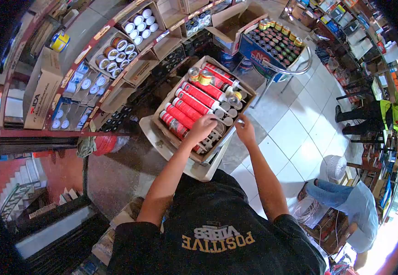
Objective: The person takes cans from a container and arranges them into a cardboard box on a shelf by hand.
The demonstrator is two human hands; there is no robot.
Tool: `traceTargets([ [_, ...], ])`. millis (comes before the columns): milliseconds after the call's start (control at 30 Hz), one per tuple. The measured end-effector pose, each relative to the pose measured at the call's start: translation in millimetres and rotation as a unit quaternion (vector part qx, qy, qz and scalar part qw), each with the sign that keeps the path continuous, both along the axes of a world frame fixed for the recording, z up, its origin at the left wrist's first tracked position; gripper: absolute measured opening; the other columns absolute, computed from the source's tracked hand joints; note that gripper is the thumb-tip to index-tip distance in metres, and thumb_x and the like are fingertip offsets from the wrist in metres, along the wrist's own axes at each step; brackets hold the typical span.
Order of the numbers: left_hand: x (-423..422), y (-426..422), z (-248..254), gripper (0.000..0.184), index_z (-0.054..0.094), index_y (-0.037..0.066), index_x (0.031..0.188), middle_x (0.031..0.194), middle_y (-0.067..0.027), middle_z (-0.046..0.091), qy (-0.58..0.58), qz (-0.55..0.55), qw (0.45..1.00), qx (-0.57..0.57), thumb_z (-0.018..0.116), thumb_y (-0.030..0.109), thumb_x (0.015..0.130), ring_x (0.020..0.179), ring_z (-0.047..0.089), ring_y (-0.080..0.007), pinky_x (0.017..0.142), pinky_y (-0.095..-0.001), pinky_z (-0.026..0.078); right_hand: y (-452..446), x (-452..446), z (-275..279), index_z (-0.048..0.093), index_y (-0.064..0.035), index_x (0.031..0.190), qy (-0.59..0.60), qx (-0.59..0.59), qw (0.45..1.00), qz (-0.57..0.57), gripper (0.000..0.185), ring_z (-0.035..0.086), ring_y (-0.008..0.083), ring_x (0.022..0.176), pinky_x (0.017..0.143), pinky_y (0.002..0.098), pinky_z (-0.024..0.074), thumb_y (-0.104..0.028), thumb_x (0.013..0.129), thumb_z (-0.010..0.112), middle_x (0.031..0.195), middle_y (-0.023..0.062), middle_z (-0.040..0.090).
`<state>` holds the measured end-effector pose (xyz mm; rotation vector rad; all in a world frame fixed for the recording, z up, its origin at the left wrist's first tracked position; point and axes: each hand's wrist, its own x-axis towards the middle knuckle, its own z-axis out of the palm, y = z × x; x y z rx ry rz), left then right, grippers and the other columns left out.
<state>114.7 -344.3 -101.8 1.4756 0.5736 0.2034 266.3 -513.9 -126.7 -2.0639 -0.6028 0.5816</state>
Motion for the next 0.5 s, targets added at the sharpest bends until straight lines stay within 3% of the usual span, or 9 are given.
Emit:
traceTargets([
  [133,57,7,-9,0.045,0.059,0.002,0.127,0.102,-0.0142,0.072,0.089,-0.004,0.996,0.017,0.069,0.025,0.090,0.085,0.069,-0.0184,0.074,-0.0333,0.054,17,25,6,0.049,-0.0076,0.142,0.030,-0.035,0.998,-0.039,0.058,0.069,0.0308,0.098,0.087,0.0398,0.0529,-0.016,0.087,0.064,0.122,0.0198,0.066],
  [167,67,7,-11,0.053,0.054,0.004,0.133,0.109,-0.0164,0.070,0.100,0.006,0.994,0.032,0.071,0.026,0.088,0.087,0.069,-0.0198,0.076,-0.0340,0.054,22,30,7,0.049,-0.0076,0.142,0.031,-0.036,0.998,-0.036,0.058,0.069,0.0308,0.098,0.087,0.0398,0.0529,-0.016,0.087,0.064,0.122,0.0198,0.066],
  [233,84,11,-22,0.070,0.045,0.008,0.145,0.122,-0.0208,0.065,0.122,0.023,0.990,0.061,0.073,0.028,0.084,0.091,0.069,-0.0227,0.080,-0.0356,0.055,31,38,3,0.045,-0.0077,0.146,-0.070,-0.014,0.997,-0.015,0.064,0.069,0.0331,0.097,0.089,0.0409,0.0523,-0.017,0.085,0.064,0.125,0.0228,0.064],
  [267,91,15,-27,0.083,0.036,0.009,0.151,0.134,-0.0218,0.058,0.136,0.000,0.984,0.118,0.075,0.027,0.080,0.108,0.066,-0.0296,0.091,-0.0383,0.052,35,40,2,0.045,-0.0077,0.146,-0.069,-0.015,0.997,-0.015,0.064,0.069,0.0331,0.097,0.089,0.0409,0.0523,-0.017,0.085,0.064,0.125,0.0228,0.064],
  [300,96,16,-26,0.083,0.036,0.009,0.151,0.134,-0.0218,0.058,0.136,-0.001,0.984,0.118,0.075,0.027,0.080,0.108,0.066,-0.0296,0.091,-0.0383,0.052,40,44,-1,0.042,-0.0081,0.148,-0.035,-0.027,0.999,-0.018,0.067,0.069,0.0329,0.097,0.089,0.0411,0.0521,-0.016,0.084,0.063,0.126,0.0231,0.063],
  [367,109,17,-23,0.087,0.032,0.010,0.154,0.143,-0.0239,0.050,0.184,-0.040,0.975,0.116,0.072,0.019,0.078,0.129,0.053,-0.0299,0.105,-0.0380,0.044,51,52,-5,0.039,-0.0085,0.150,-0.003,-0.039,0.999,-0.023,0.071,0.069,0.0327,0.097,0.090,0.0413,0.0519,-0.015,0.084,0.062,0.128,0.0234,0.062],
  [433,117,11,-17,0.089,0.030,0.011,0.154,0.146,-0.0238,0.048,0.152,-0.030,0.980,0.125,0.070,0.013,0.075,0.131,0.052,-0.0305,0.106,-0.0371,0.043,58,57,-35,0.035,-0.0096,0.153,-0.025,0.010,1.000,-0.008,0.074,0.069,0.0309,0.096,0.087,0.0397,0.0528,-0.013,0.083,0.061,0.131,0.0223,0.061],
  [467,120,9,-15,0.090,0.029,0.011,0.155,0.147,-0.0233,0.047,0.158,-0.037,0.980,0.112,0.067,0.011,0.074,0.135,0.048,-0.0306,0.109,-0.0369,0.040,62,57,-41,0.032,-0.0125,0.154,0.065,-0.001,0.998,-0.027,0.077,0.069,0.0258,0.091,0.081,0.0361,0.0541,-0.010,0.082,0.060,0.133,0.0191,0.061],
  [500,122,8,-14,0.091,0.027,0.010,0.156,0.149,-0.0227,0.045,0.165,-0.044,0.981,0.098,0.065,0.009,0.073,0.138,0.045,-0.0308,0.111,-0.0367,0.037,63,58,-51,0.032,-0.0125,0.154,0.065,-0.003,0.998,-0.027,0.077,0.069,0.0258,0.091,0.081,0.0361,0.0541,-0.010,0.082,0.060,0.133,0.0191,0.061],
])
